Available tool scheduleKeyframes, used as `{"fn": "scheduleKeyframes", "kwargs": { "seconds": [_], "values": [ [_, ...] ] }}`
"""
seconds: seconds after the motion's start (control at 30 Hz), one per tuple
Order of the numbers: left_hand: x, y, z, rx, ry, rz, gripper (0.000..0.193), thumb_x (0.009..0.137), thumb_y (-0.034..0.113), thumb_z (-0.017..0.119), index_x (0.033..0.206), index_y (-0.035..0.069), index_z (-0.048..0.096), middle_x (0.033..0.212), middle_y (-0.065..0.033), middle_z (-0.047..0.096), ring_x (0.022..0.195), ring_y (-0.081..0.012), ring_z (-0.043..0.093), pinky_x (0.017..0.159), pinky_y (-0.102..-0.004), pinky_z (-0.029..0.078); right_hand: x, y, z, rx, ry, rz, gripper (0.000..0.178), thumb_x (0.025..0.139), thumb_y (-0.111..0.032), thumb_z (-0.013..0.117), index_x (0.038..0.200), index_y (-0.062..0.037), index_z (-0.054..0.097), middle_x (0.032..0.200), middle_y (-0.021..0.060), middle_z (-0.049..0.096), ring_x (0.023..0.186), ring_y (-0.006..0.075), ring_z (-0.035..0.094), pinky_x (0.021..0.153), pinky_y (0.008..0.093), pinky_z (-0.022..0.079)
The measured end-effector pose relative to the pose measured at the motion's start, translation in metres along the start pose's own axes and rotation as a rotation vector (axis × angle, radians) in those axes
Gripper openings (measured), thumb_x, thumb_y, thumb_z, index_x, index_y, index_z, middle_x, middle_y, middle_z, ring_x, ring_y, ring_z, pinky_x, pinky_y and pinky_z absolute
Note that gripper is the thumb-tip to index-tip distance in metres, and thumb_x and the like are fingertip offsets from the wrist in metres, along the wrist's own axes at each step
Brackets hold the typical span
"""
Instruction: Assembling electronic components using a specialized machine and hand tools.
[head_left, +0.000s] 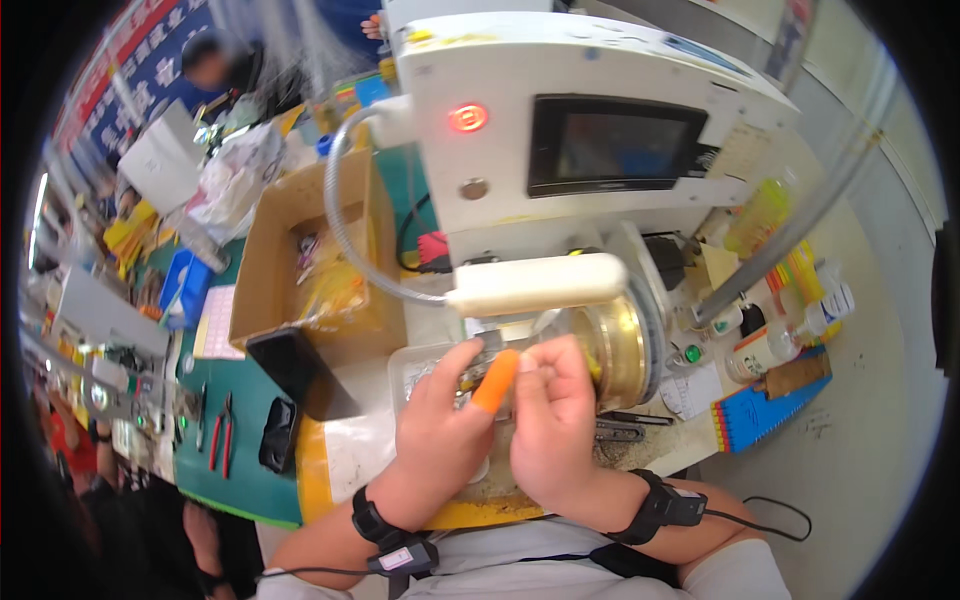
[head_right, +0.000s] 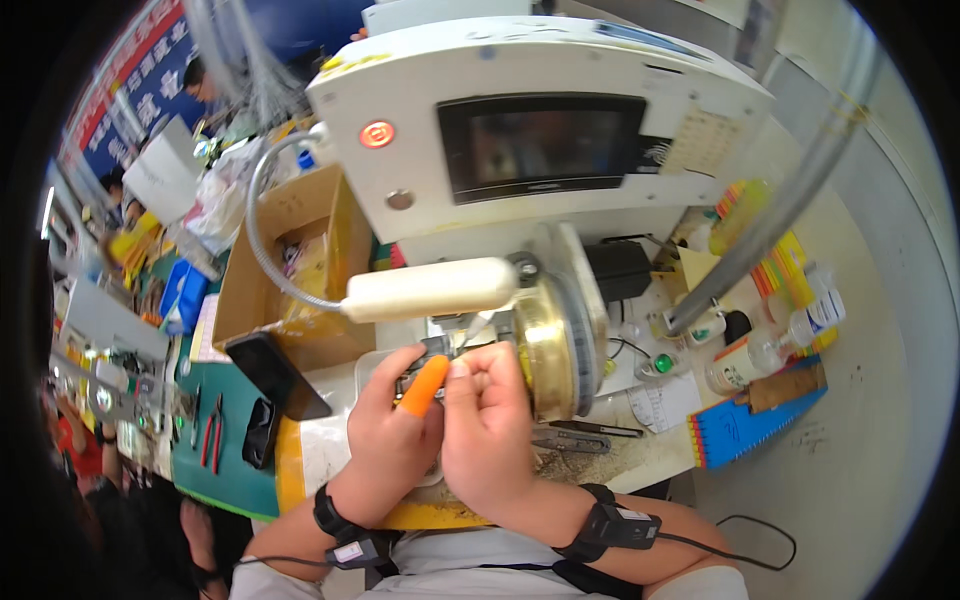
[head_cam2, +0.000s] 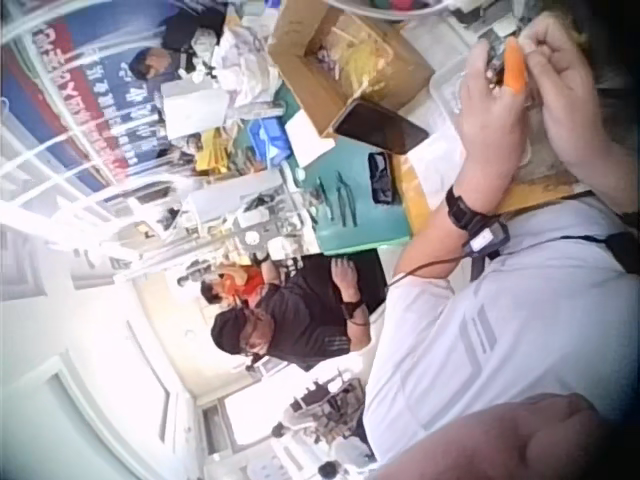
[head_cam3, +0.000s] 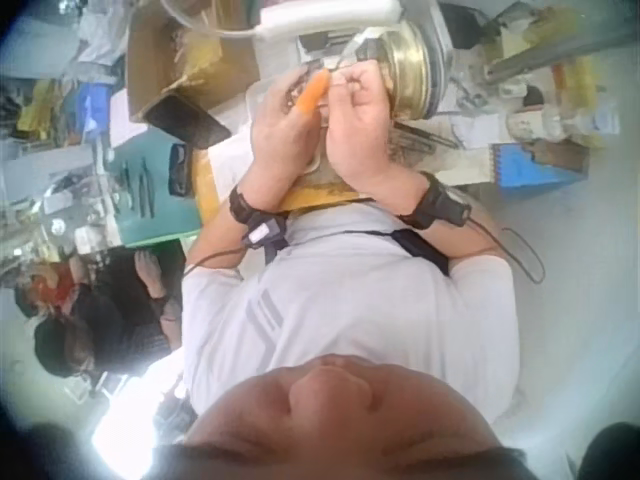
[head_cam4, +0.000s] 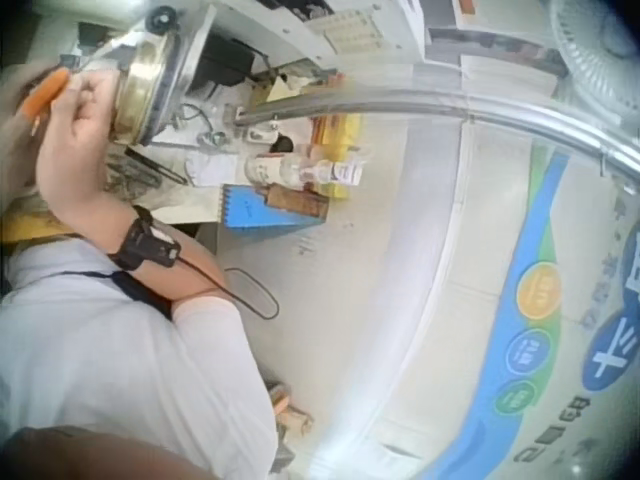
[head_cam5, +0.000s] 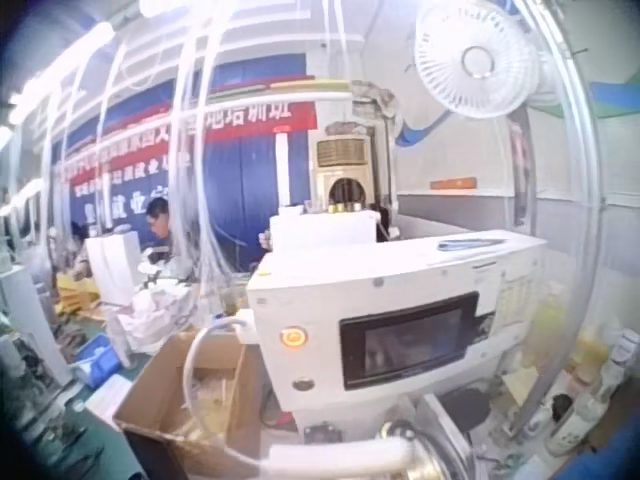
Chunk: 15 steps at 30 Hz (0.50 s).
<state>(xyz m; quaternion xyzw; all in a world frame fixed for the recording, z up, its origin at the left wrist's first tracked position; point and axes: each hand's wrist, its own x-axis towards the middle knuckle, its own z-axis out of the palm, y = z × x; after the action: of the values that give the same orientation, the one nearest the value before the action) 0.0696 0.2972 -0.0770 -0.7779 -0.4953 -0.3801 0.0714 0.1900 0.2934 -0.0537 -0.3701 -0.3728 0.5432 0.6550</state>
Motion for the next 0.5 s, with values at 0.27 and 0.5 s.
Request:
{"fn": "scheduleKeyframes", "kwargs": {
  "seconds": [0.27,0.5],
  "values": [
    [0.008,-0.008,-0.021,-0.241,-0.186,-0.263,0.070,0.080,0.008,0.085,0.143,0.012,0.056,0.105,-0.0077,0.067,0.061,-0.0139,0.059,0.054,-0.0281,0.047,-0.022,-0.004,-0.024,0.068,-0.086,0.379,0.025,0.113,-0.016,0.052,0.133,-0.0062,0.040,0.085,-0.0024,0.053,0.067,0.0022,0.044,0.059,0.0214,0.037],
    [0.005,-0.007,-0.024,-0.280,-0.267,-0.408,0.075,0.081,0.006,0.085,0.147,0.004,0.047,0.095,-0.0071,0.067,0.065,-0.0133,0.061,0.055,-0.0266,0.048,-0.053,-0.007,-0.065,-0.011,-0.290,0.186,0.022,0.105,-0.007,0.063,0.123,-0.0059,0.050,0.084,-0.0028,0.054,0.065,0.0045,0.048,0.057,0.0236,0.041]
  ]
}}
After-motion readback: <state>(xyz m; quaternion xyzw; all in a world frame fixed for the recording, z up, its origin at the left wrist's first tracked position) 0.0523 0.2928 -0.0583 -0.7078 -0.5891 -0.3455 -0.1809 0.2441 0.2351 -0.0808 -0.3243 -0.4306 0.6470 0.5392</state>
